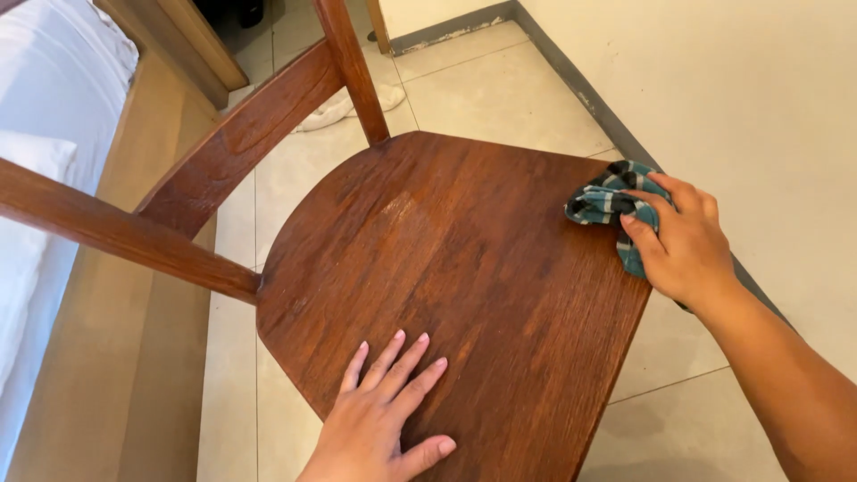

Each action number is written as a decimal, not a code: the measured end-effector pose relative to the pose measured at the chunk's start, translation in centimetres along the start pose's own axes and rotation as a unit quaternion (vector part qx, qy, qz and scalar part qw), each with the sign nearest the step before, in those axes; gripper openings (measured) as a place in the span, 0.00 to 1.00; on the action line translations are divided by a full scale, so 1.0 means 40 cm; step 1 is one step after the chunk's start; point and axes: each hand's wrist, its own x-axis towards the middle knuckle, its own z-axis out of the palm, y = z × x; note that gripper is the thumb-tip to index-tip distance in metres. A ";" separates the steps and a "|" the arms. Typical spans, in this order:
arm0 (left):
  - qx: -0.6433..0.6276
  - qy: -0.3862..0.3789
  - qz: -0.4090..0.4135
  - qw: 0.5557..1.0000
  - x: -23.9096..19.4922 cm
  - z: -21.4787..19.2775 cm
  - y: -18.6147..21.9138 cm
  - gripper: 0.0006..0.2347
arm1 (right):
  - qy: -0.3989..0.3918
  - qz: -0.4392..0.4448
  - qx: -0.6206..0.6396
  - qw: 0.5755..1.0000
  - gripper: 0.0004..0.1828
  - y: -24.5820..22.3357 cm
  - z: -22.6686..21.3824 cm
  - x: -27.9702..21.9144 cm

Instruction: The recorder wipes down a wooden chair using a cloth.

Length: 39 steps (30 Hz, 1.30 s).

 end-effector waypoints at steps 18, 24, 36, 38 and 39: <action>0.025 0.059 -0.078 0.995 -0.048 0.163 -0.091 0.18 | -0.220 -0.071 -0.274 0.934 0.26 -0.113 0.112 0.343; -0.056 0.042 -0.162 0.984 -0.002 0.076 -0.024 0.17 | -0.299 -0.138 -0.167 0.929 0.29 -0.353 0.434 0.573; -0.140 0.077 -0.183 0.970 -0.007 -0.003 0.020 0.28 | -0.363 -0.291 -0.309 0.829 0.28 -0.428 0.297 0.399; -0.139 0.094 -0.163 0.972 -0.014 -0.005 0.026 0.27 | -0.160 -0.492 -0.039 0.855 0.26 -0.496 0.408 0.366; -0.137 0.097 -0.173 0.971 -0.017 -0.007 0.026 0.27 | -0.161 -0.499 -0.033 0.851 0.26 -0.560 0.455 0.405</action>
